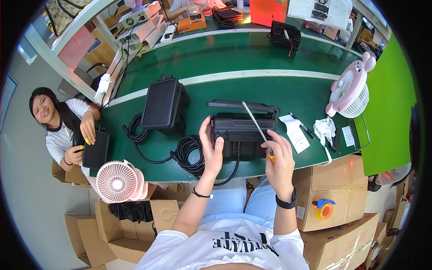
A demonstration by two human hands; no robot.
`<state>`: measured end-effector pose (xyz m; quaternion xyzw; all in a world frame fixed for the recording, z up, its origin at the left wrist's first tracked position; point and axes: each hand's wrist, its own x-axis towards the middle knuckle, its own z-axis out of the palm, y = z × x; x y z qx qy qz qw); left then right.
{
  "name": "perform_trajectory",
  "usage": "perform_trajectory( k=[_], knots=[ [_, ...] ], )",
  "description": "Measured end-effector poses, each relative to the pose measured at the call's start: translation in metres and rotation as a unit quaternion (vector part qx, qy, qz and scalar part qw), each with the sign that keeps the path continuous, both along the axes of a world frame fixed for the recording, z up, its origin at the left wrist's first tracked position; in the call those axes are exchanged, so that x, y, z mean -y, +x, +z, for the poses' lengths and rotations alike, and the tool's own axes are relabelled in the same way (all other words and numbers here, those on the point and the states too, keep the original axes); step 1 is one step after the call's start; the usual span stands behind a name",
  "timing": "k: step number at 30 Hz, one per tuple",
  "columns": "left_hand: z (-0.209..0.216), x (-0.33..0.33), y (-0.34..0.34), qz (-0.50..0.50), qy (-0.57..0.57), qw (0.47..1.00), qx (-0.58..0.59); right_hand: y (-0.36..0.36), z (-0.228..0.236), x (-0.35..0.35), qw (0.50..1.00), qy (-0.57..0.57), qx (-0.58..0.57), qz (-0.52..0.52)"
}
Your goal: Assembling components of a solar power system into a black plastic casing using a screwdriver.
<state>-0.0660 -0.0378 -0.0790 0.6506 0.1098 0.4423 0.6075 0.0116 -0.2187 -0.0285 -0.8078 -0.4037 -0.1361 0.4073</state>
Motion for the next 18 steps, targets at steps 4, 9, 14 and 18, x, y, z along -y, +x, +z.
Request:
perform_trajectory(
  k=[4,9,14,18],
  knots=[
    [-0.005,-0.002,-0.001,-0.004,0.003,1.0,-0.004,0.002,0.0,-0.002,0.998,0.044,-0.04,0.013],
    [-0.003,-0.001,0.0,-0.005,-0.012,1.0,0.001,0.003,0.004,-0.003,0.991,0.089,-0.097,-0.01],
    [-0.003,-0.001,0.002,0.001,-0.014,1.0,0.0,0.0,0.001,-0.002,0.984,0.119,-0.128,-0.037],
    [0.002,-0.006,0.007,-0.006,-0.021,1.0,-0.008,0.003,0.002,-0.003,0.993,0.101,-0.049,-0.021]
  ],
)
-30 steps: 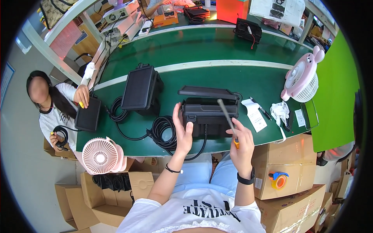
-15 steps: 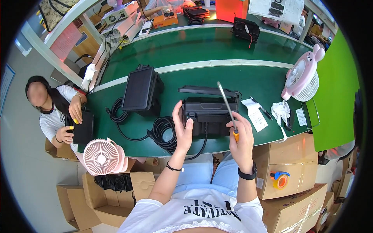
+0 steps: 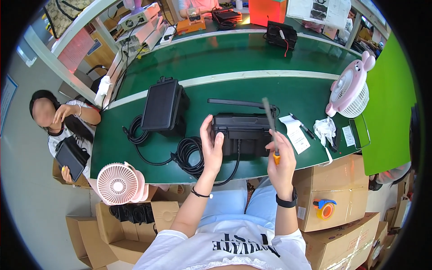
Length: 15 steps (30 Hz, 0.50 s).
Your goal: Assembling components of a solar power system into a black plastic casing using a screwdriver.
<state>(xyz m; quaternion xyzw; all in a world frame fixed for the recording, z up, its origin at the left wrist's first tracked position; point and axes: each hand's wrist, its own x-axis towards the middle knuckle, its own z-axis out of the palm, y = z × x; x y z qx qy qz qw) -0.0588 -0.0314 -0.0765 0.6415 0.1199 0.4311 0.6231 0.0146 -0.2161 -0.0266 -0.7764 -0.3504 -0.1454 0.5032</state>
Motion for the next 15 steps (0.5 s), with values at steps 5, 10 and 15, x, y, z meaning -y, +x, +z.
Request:
perform_trajectory(
  k=[5,10,15],
  knots=[
    [0.002,-0.024,0.011,0.001,-0.019,0.998,-0.065,0.011,-0.007,-0.006,0.994,-0.098,0.026,0.043],
    [0.006,-0.024,0.023,0.01,-0.024,0.998,-0.052,0.018,-0.012,-0.012,0.994,-0.093,0.037,0.036],
    [0.017,-0.031,0.031,-0.026,-0.072,0.994,-0.081,0.027,-0.01,-0.008,0.99,-0.115,0.075,0.043]
  ],
)
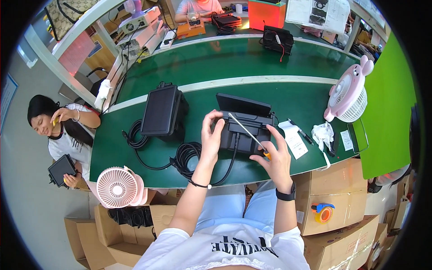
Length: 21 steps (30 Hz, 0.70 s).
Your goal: Assembling components of a solar power system into a black plastic casing using a screwdriver.
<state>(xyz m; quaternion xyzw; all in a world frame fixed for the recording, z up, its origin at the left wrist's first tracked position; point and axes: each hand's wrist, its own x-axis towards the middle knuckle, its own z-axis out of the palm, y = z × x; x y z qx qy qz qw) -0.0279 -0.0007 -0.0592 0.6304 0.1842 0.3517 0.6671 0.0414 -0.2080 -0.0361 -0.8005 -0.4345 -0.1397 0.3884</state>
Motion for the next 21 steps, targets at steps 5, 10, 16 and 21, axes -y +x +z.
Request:
perform_trajectory(
  k=[5,10,16,21],
  knots=[
    [0.005,0.002,0.007,-0.031,-0.111,0.993,0.001,0.011,-0.019,-0.004,0.988,0.127,-0.086,0.013],
    [0.001,0.0,0.005,-0.049,-0.076,0.996,0.012,0.017,-0.023,-0.006,0.981,0.147,-0.124,0.007],
    [-0.009,0.001,0.007,-0.024,-0.051,0.998,0.008,0.02,0.001,-0.006,0.997,0.071,-0.039,0.009],
    [-0.011,0.002,0.006,-0.018,-0.047,0.999,0.011,0.017,0.019,-0.004,0.998,-0.017,-0.05,-0.017]
  ],
)
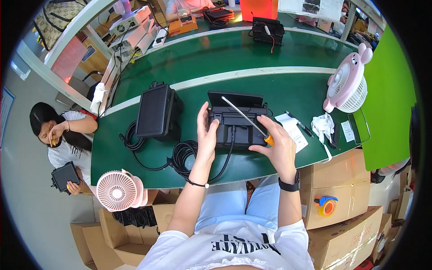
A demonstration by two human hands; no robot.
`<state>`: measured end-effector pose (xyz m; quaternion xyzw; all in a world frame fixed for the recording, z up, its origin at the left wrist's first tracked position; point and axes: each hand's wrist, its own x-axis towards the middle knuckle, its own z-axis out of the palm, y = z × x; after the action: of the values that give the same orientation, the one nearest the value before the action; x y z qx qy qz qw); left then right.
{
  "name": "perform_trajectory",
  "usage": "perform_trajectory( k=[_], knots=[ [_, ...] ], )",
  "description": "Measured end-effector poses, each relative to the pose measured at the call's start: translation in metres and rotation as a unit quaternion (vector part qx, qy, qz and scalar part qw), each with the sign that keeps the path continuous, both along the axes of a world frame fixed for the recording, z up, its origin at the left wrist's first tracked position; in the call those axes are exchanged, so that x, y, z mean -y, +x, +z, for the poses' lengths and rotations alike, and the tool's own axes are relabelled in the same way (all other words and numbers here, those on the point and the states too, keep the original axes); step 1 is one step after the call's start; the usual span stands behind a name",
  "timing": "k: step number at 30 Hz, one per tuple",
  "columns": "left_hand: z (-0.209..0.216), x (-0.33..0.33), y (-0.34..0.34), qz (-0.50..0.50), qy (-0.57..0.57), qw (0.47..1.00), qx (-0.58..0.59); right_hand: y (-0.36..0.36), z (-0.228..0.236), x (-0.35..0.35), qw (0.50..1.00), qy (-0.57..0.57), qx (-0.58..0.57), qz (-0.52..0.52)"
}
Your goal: Assembling components of a solar power system into a black plastic casing using a screwdriver.
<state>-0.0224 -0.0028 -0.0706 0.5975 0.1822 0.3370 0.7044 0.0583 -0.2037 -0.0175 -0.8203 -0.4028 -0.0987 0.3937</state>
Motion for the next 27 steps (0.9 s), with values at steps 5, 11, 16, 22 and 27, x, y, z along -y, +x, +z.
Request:
perform_trajectory(
  k=[5,11,16,22,27],
  knots=[
    [0.002,0.001,-0.001,0.021,0.015,1.0,-0.006,-0.002,-0.01,0.002,0.998,-0.054,0.001,-0.028],
    [-0.001,0.011,0.0,0.026,-0.013,1.0,0.007,0.01,-0.028,0.014,0.998,0.065,-0.008,0.016],
    [0.0,0.021,-0.013,0.072,0.07,0.993,-0.058,-0.031,-0.051,0.058,0.967,0.122,-0.219,-0.047],
    [0.057,0.008,-0.015,0.002,0.582,0.807,-0.099,-0.078,-0.053,0.105,0.863,0.17,-0.469,0.078],
    [0.054,0.009,0.018,-0.076,0.652,0.731,-0.185,-0.096,-0.03,0.103,0.892,0.139,-0.424,0.079]
  ],
)
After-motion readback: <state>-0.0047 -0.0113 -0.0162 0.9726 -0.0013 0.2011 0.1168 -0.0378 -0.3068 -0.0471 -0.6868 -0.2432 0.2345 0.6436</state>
